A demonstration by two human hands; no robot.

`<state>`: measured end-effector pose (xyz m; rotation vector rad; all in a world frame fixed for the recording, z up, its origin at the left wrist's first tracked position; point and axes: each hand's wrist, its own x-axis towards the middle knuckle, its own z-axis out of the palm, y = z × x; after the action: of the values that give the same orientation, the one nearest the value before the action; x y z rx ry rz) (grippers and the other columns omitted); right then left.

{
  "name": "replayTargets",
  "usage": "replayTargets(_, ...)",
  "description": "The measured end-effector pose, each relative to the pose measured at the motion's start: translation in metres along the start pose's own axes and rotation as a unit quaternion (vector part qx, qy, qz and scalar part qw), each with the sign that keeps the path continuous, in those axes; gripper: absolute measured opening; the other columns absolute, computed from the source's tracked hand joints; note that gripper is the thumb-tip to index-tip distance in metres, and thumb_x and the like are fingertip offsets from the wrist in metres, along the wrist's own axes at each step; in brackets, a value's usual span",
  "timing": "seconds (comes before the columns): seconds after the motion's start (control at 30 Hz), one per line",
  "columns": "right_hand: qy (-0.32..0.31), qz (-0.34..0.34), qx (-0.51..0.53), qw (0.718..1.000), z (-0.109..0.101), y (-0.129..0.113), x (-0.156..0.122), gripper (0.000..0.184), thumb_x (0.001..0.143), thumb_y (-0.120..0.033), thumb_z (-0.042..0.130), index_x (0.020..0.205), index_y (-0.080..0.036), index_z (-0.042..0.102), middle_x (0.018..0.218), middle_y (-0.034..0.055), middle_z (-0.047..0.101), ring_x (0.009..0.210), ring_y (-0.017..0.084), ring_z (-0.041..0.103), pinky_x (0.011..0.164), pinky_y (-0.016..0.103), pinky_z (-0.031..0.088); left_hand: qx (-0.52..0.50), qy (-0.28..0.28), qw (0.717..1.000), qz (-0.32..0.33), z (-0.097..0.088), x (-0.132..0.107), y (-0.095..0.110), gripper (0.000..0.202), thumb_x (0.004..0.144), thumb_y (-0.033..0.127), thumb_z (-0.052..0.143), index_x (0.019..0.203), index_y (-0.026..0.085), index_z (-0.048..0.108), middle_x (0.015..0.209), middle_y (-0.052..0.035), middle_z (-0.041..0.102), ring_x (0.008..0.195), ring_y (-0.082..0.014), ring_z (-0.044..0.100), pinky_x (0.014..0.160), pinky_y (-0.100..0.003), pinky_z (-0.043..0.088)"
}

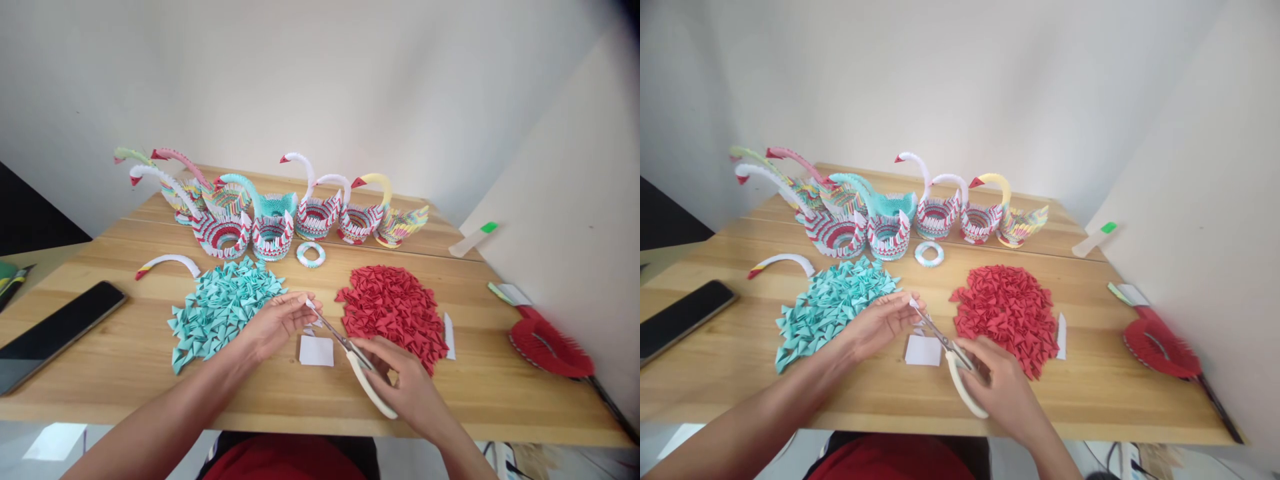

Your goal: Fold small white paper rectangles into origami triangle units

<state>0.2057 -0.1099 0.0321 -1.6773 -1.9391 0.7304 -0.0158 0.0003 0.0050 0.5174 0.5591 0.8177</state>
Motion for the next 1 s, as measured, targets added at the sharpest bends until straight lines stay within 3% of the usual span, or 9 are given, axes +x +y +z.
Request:
replayTargets(0.33, 0.035, -0.053, -0.048, 0.997, 0.001, 0.005, -0.005, 0.032, 0.084, -0.022, 0.057, 0.116, -0.023, 0.063, 0.099, 0.0065, 0.068, 0.085, 0.018, 0.065, 0.076, 0.028, 0.054, 0.004, -0.007, 1.000, -0.009, -0.001, 0.000, -0.002, 0.020, 0.075, 0.024, 0.076, 0.089, 0.011, 0.069, 0.090, -0.0105, 0.072, 0.084, -0.0183, 0.068, 0.083, -0.029, 0.051)
replayTargets(0.6, 0.046, -0.059, -0.072, 0.995, 0.008, -0.001, -0.002, 0.030, 0.085, -0.022, 0.056, 0.115, -0.021, 0.061, 0.093, 0.0060, 0.067, 0.077, 0.016, 0.065, 0.069, 0.025, 0.054, 0.050, 0.013, 0.998, 0.032, 0.000, 0.001, -0.008, 0.024, 0.072, 0.028, 0.078, 0.087, 0.009, 0.072, 0.089, -0.0114, 0.072, 0.085, -0.0200, 0.067, 0.084, -0.032, 0.049)
replayTargets(0.87, 0.114, -0.111, -0.213, 0.964, 0.022, -0.015, -0.002, 0.031, 0.087, -0.020, 0.049, 0.115, -0.016, 0.061, 0.091, 0.0108, 0.065, 0.075, 0.021, 0.067, 0.062, 0.028, 0.054, 0.061, 0.052, 0.994, 0.069, -0.002, 0.004, -0.013, 0.022, 0.069, 0.027, 0.080, 0.082, 0.010, 0.073, 0.088, -0.0109, 0.073, 0.084, -0.0207, 0.067, 0.082, -0.033, 0.051)
replayTargets(1.0, 0.107, -0.113, -0.194, 0.969, 0.017, -0.018, -0.007, 0.034, 0.087, -0.020, 0.051, 0.120, -0.018, 0.060, 0.097, 0.0103, 0.066, 0.083, 0.020, 0.066, 0.068, 0.028, 0.054, 0.054, 0.057, 0.995, 0.055, -0.004, 0.003, -0.008, 0.020, 0.071, 0.025, 0.079, 0.084, 0.012, 0.072, 0.091, -0.0097, 0.073, 0.087, -0.0205, 0.067, 0.083, -0.031, 0.053)
